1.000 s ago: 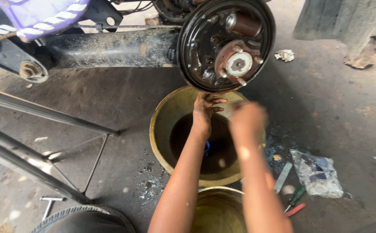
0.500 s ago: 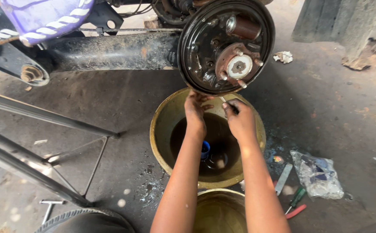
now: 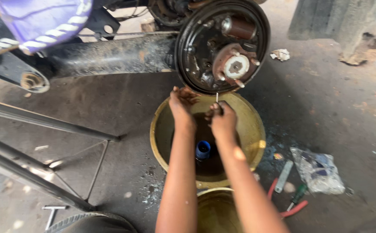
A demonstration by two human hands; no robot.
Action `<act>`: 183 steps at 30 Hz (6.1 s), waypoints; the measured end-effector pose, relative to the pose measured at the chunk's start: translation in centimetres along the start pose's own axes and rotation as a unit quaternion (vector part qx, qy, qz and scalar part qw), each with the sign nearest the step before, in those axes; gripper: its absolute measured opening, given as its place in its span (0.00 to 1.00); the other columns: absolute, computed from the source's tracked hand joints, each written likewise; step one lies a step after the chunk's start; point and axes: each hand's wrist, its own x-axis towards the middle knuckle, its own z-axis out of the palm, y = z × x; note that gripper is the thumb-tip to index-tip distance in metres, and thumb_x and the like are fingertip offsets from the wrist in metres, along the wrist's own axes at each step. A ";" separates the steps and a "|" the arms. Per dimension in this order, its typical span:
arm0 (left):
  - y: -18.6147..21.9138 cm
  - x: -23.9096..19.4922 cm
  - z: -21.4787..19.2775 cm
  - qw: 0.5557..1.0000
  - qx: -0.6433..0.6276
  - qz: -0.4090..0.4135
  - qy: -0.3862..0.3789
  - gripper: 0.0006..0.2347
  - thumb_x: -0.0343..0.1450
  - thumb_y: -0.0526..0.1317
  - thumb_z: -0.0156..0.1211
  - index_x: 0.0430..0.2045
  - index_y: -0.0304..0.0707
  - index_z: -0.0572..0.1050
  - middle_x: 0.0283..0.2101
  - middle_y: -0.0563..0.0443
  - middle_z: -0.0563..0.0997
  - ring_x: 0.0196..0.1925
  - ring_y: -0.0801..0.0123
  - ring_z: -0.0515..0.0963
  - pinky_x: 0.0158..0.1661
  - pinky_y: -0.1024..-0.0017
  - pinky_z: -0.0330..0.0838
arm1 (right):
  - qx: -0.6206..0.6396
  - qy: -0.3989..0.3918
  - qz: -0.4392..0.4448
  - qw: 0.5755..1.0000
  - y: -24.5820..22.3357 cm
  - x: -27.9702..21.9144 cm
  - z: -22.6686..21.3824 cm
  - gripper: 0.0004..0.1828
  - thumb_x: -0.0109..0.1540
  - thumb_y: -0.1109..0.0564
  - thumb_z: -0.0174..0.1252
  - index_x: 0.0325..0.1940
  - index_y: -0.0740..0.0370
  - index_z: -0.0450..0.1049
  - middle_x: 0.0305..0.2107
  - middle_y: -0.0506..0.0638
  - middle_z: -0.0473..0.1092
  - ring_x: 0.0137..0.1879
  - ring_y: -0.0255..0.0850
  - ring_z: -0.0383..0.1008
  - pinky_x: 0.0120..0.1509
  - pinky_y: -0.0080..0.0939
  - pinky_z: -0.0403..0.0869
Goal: The person cleans the inside of a motorcycle wheel hub using a blue plastic cup to scoop and pour dark liquid from a basin. They repeatedly dip the cup into the basin and pour the liquid over the wheel components, then use their hands to wipe and scrub the parts.
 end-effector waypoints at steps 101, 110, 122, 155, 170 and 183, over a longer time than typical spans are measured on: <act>10.7 -0.7 -4.3 0.965 -0.008 0.133 0.226 0.17 0.76 0.46 0.40 0.28 0.36 0.76 0.26 0.50 0.79 0.28 0.69 0.76 0.32 0.70 0.68 | 0.224 0.020 -0.265 0.938 1.3 -1.1 14.6 0.27 0.75 0.43 0.44 0.27 0.62 0.63 0.22 0.41 0.59 0.29 0.30 0.56 0.34 0.35 0.58; 10.4 -1.3 -3.2 0.965 0.021 0.132 0.225 0.17 0.76 0.46 0.39 0.28 0.36 0.76 0.27 0.50 0.79 0.28 0.70 0.76 0.34 0.71 0.67 | 0.301 0.039 -0.206 0.930 2.4 0.1 15.0 0.29 0.74 0.38 0.45 0.27 0.61 0.63 0.23 0.41 0.58 0.29 0.28 0.55 0.32 0.31 0.56; 10.1 -1.1 -2.7 0.966 0.020 0.126 0.224 0.18 0.76 0.45 0.38 0.27 0.35 0.76 0.26 0.49 0.79 0.28 0.69 0.75 0.33 0.70 0.68 | 0.419 -0.016 -0.060 0.906 -1.2 -1.5 13.6 0.31 0.69 0.31 0.47 0.22 0.54 0.56 0.13 0.40 0.53 0.16 0.30 0.47 0.19 0.35 0.46; 10.0 -0.9 -2.9 0.967 0.011 0.124 0.222 0.17 0.76 0.45 0.38 0.27 0.36 0.76 0.26 0.49 0.79 0.28 0.68 0.75 0.33 0.70 0.69 | 0.331 -0.148 0.063 0.930 -0.9 -1.5 13.0 0.28 0.70 0.36 0.46 0.20 0.51 0.59 0.14 0.39 0.54 0.18 0.31 0.50 0.23 0.35 0.50; 7.4 -3.5 0.9 0.831 0.497 0.228 -0.100 0.05 0.69 0.35 0.64 0.32 0.29 0.82 0.33 0.44 0.83 0.35 0.65 0.81 0.40 0.67 0.74 | 0.785 -0.356 0.066 0.503 11.6 4.8 14.4 0.24 0.73 0.40 0.45 0.66 0.56 0.66 0.56 0.45 0.69 0.62 0.33 0.69 0.69 0.29 0.65; 6.4 -5.1 3.2 0.868 0.434 0.239 -0.031 0.13 0.75 0.40 0.58 0.24 0.26 0.74 0.22 0.43 0.77 0.22 0.65 0.74 0.29 0.67 0.69 | 0.895 -0.330 0.266 0.142 15.5 7.4 13.1 0.23 0.75 0.43 0.45 0.53 0.68 0.70 0.37 0.50 0.71 0.42 0.35 0.70 0.53 0.30 0.71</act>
